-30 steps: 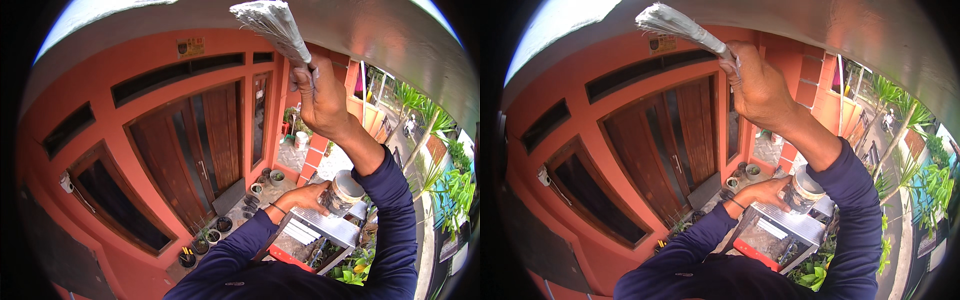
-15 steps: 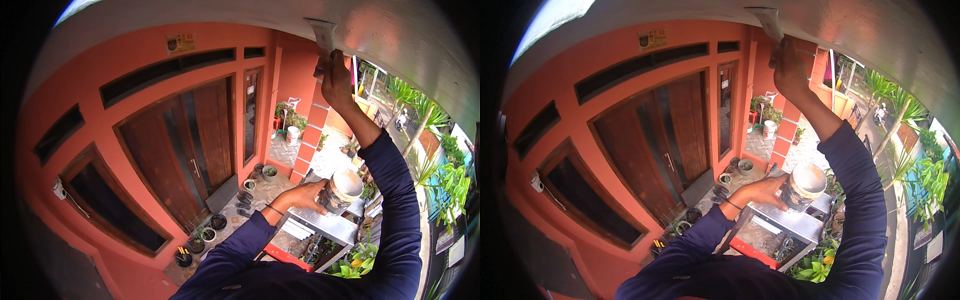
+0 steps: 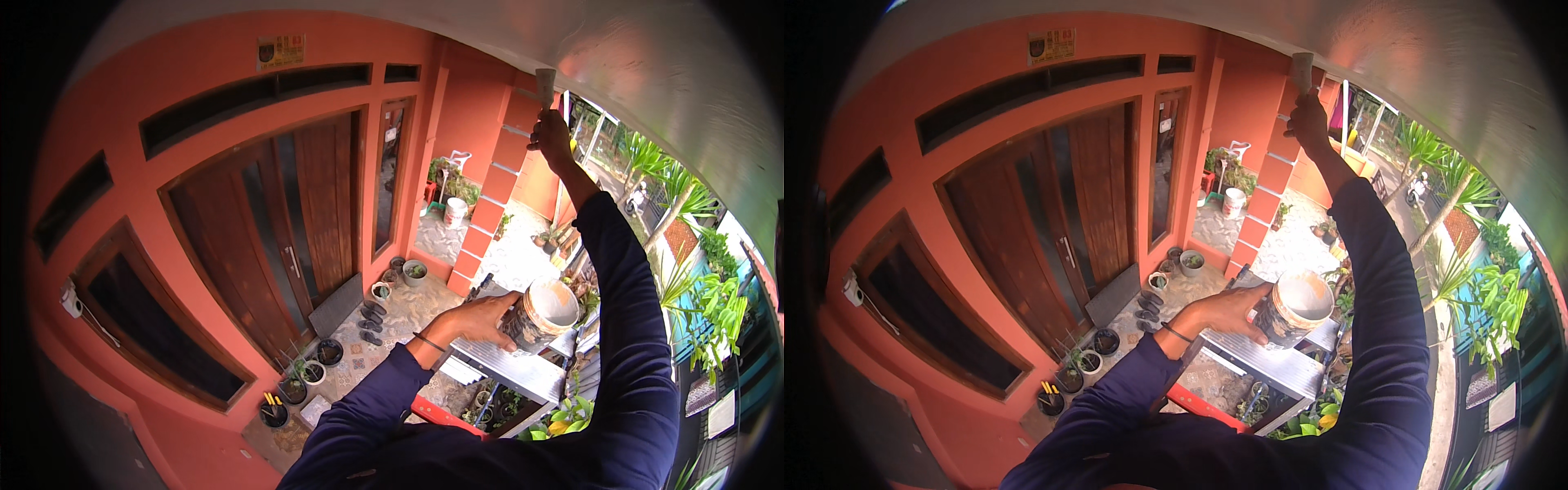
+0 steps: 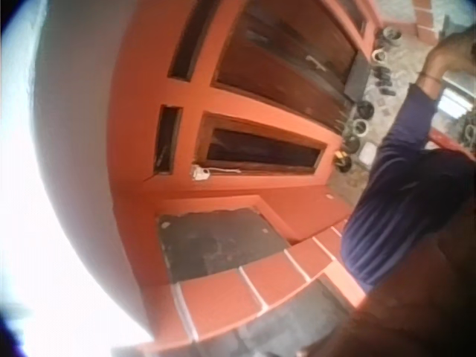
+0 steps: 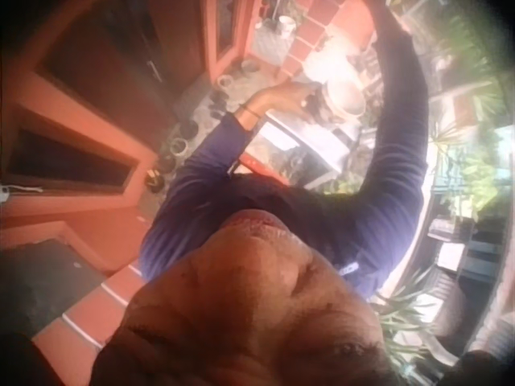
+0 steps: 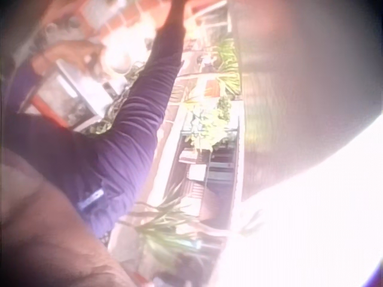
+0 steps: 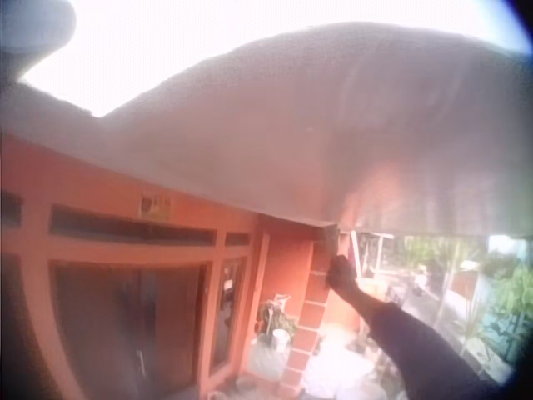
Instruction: The person stands on a ladder and uses a paintbrush to apply white paint to a ceiling overhang. They repeatedly dip the brush into a paint can and stroke the ceiling surface.
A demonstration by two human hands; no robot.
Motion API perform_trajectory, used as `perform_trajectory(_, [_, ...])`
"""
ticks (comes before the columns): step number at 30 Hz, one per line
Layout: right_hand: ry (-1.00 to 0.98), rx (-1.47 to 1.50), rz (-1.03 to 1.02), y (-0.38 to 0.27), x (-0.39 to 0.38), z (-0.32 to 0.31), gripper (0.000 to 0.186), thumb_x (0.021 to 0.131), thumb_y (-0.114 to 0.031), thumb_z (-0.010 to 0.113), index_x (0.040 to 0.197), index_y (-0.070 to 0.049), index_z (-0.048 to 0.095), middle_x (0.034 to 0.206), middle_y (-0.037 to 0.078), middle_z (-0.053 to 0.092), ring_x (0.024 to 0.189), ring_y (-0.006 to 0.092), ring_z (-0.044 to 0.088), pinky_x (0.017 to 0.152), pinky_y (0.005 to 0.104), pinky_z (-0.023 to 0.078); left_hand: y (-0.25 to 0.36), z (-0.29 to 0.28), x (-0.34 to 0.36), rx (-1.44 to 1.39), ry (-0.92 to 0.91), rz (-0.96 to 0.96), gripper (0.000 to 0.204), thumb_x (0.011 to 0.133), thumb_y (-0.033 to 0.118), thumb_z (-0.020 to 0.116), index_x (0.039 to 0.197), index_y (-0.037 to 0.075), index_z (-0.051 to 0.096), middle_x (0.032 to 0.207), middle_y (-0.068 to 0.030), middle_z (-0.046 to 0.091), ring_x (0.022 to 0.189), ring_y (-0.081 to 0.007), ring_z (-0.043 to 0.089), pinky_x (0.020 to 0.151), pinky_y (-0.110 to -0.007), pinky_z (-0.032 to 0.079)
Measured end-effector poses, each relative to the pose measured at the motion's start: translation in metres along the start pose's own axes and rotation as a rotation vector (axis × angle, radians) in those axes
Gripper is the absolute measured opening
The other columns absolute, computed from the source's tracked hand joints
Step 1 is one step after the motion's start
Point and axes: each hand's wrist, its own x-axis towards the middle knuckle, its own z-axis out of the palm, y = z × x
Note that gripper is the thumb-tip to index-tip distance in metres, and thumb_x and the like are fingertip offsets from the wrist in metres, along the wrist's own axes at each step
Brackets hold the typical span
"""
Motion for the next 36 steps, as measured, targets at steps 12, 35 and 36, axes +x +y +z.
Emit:
perform_trajectory(12, [-0.235, 0.605, -0.131, -0.065, -0.024, 0.049, 0.004, 0.108, -0.008, 0.056, 0.105, -0.006, 0.056, 0.085, 0.007, 0.058, 0.068, 0.0175, 0.061, 0.059, 0.0356, 0.056, -0.002, 0.001, 0.003, -0.042, -0.017, -0.017, 0.115, 0.067, 0.033, 0.098, 0.158, -0.004, 0.038, 0.148, -0.029, 0.063, 0.139, -0.0403, 0.061, 0.116, -0.044, 0.048])
perform_trajectory(35, [0.348, -0.701, -0.701, -0.035, 0.006, 0.005, 0.009, 0.108, -0.005, 0.051, 0.117, -0.003, 0.051, 0.102, 0.019, 0.077, 0.099, 0.0393, 0.076, 0.08, 0.0465, 0.059, -0.009, 0.004, 0.003, -0.062, -0.029, -0.018, 0.113, 0.07, 0.032, 0.099, 0.157, -0.004, 0.038, 0.143, -0.0284, 0.066, 0.137, -0.0408, 0.062, 0.112, -0.044, 0.048])
perform_trajectory(36, [0.341, -0.731, -0.687, -0.024, 0.018, -0.007, 0.007, 0.107, -0.004, 0.052, 0.114, -0.004, 0.053, 0.096, 0.017, 0.075, 0.094, 0.0354, 0.077, 0.079, 0.045, 0.06, -0.008, 0.003, 0.003, -0.065, -0.038, -0.035, 0.111, 0.07, 0.032, 0.099, 0.156, -0.003, 0.04, 0.142, -0.0281, 0.066, 0.137, -0.0407, 0.062, 0.112, -0.044, 0.049])
